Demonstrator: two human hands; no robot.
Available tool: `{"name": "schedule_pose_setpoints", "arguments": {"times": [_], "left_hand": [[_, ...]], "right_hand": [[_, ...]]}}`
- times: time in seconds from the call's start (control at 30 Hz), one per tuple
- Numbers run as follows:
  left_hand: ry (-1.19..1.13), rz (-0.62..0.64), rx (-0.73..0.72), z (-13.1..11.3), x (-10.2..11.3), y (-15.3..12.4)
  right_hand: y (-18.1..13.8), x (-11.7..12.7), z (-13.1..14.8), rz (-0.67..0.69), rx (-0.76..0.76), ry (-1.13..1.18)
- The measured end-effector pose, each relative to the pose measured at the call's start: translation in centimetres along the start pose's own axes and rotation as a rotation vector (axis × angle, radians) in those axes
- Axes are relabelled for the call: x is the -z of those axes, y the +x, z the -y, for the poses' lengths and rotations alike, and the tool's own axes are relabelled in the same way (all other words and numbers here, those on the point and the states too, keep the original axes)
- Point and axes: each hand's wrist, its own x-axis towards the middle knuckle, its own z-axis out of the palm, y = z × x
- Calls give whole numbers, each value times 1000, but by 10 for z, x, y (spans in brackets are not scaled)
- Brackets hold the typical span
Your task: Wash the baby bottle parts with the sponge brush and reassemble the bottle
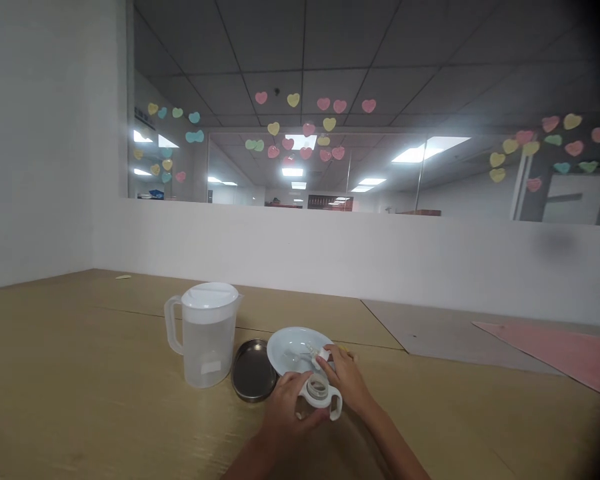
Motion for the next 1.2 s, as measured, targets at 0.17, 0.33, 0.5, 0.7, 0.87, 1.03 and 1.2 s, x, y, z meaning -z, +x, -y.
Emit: {"name": "schedule_pose_setpoints", "arguments": {"times": [0.17,0.33,0.5,0.7,0.87,1.03,1.2], "left_hand": [[4,24,-26,0,1,1],[10,17,-29,5,-1,0],[13,26,-12,1,0,-1],[10,-13,-57,0,-3,-5],[6,-29,-129,3,3,0],[-18,-114,-14,-9,18,34],[203,-71,-58,-6,18,63]], "right_hand": [[1,3,4,-78,-43,143],[6,5,7,-209,-111,373],[10,7,6,-427,-116,477],[12,5,-1,-476,-134,528],[11,5,-3,-456,-100,380],[10,9,-2,-456,75,222],[7,1,-7,-359,267,111]]}}
